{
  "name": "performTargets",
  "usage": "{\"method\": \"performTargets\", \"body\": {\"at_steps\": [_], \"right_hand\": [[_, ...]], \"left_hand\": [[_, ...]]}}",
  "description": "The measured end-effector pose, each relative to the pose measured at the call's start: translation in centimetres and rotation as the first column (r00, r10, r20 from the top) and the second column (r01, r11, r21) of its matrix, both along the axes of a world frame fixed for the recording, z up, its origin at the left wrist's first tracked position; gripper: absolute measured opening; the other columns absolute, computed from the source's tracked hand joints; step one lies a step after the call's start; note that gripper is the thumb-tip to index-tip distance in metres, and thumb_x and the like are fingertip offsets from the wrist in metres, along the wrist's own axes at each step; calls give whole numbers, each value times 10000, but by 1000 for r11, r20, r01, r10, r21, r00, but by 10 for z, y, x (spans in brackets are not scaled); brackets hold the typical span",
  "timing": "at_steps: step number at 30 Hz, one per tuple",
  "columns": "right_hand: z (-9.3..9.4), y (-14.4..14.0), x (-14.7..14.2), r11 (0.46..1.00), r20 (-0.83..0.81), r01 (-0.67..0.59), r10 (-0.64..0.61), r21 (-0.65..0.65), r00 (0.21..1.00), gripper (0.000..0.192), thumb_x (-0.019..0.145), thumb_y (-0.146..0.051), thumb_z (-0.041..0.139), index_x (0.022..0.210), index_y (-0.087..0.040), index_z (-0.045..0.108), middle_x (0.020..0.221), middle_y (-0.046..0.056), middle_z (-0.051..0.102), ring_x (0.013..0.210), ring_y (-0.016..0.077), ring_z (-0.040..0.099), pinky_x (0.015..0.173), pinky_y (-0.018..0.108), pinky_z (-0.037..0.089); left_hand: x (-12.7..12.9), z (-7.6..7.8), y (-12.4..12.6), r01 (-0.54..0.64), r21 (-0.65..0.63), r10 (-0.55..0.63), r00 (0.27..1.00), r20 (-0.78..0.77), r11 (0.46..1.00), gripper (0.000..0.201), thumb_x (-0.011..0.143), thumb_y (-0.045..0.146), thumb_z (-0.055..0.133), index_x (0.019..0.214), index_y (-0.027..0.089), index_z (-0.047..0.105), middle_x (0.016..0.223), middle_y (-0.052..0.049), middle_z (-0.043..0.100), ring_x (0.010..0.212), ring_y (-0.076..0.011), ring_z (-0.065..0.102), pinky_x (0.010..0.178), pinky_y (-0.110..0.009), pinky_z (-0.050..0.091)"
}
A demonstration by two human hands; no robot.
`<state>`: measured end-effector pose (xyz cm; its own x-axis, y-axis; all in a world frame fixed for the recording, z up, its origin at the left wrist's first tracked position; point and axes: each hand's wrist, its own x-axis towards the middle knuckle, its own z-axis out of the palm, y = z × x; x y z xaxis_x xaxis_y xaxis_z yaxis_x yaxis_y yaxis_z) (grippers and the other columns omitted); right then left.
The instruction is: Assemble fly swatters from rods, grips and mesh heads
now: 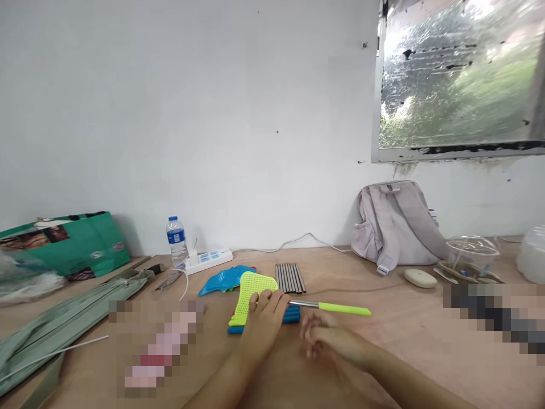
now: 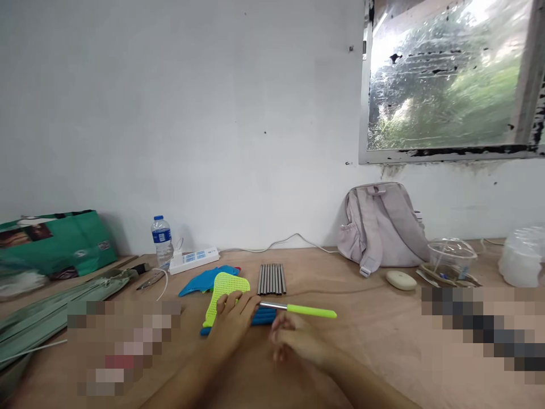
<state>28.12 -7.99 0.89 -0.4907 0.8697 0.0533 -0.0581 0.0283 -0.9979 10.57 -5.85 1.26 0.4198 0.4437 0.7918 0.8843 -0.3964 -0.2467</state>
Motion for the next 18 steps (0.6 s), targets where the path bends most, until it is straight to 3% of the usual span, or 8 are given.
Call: {"method": "performTargets", "body": {"at_steps": [2, 3, 6, 7, 8, 10, 14, 18], "right_hand": [[-2, -4, 2, 972, 292, -85, 19, 218, 956, 110, 627, -146, 491, 728, -189, 493, 599, -28, 518, 514, 111, 488, 511, 246, 384], [-1, -5, 3, 908, 378, -132, -31, 398, 925, 126, 630, -134, 490, 738, -195, 512, 637, -11, 541, 568, 125, 502, 542, 257, 397], [6, -3, 7, 494, 360, -180, -297, 850, 884, 251, 688, -106, 457, 875, -234, 564, 906, 48, 593, 861, 191, 514, 772, 346, 388], [8, -1, 8, 385, 316, -160, -388, 909, 866, 298, 705, -99, 438, 935, -244, 559, 997, 57, 581, 950, 210, 489, 841, 380, 348], [9, 3, 9, 324, 290, -139, -479, 936, 829, 326, 714, -98, 428, 979, -245, 549, 1047, 62, 569, 1007, 225, 465, 882, 403, 308], [9, 10, 11, 344, 320, -113, -637, 932, 701, 301, 727, -124, 431, 988, -224, 543, 1019, 72, 588, 989, 240, 478, 868, 402, 300], [4, 19, 14, 579, 550, -98, -690, 809, 470, 167, 778, -237, 415, 856, -190, 555, 733, 43, 631, 655, 175, 540, 603, 273, 313], [6, 19, 14, 612, 612, -138, -694, 779, 380, 187, 789, -286, 415, 738, -186, 565, 698, 43, 635, 607, 156, 537, 526, 253, 228]], "left_hand": [[-5, 1, 4, -25, 1, 25, 1000, -4, 1000, 163, 823, 174, 471, 924, 228, 587, 891, -4, 614, 834, -173, 468, 780, -321, 278], [-7, 1, 5, -38, 3, 38, 999, -5, 999, 162, 820, 171, 473, 924, 220, 588, 888, -12, 612, 823, -176, 465, 769, -320, 281], [-8, -1, 8, -65, -22, 65, 998, -22, 998, 152, 817, 170, 477, 915, 213, 586, 865, -18, 599, 814, -177, 458, 756, -321, 281], [-6, -2, 8, -64, -39, 62, 997, -35, 997, 143, 821, 176, 475, 904, 215, 585, 854, -15, 595, 808, -175, 457, 751, -320, 280], [-4, -3, 7, -59, -56, 57, 997, -47, 997, 134, 827, 187, 469, 891, 218, 582, 848, -12, 589, 801, -172, 456, 746, -320, 279], [0, -5, 5, -37, -88, 31, 997, -72, 995, 134, 844, 214, 447, 881, 224, 575, 850, -6, 580, 789, -165, 451, 735, -316, 277], [3, -4, 0, 21, -109, -35, 991, -132, 994, 156, 857, 219, 423, 924, 231, 564, 866, -1, 569, 786, -153, 435, 730, -304, 273], [-1, -1, 1, 45, -103, -60, 987, -148, 994, 160, 833, 168, 449, 924, 238, 560, 871, 11, 575, 751, -148, 410, 727, -299, 270]]}}
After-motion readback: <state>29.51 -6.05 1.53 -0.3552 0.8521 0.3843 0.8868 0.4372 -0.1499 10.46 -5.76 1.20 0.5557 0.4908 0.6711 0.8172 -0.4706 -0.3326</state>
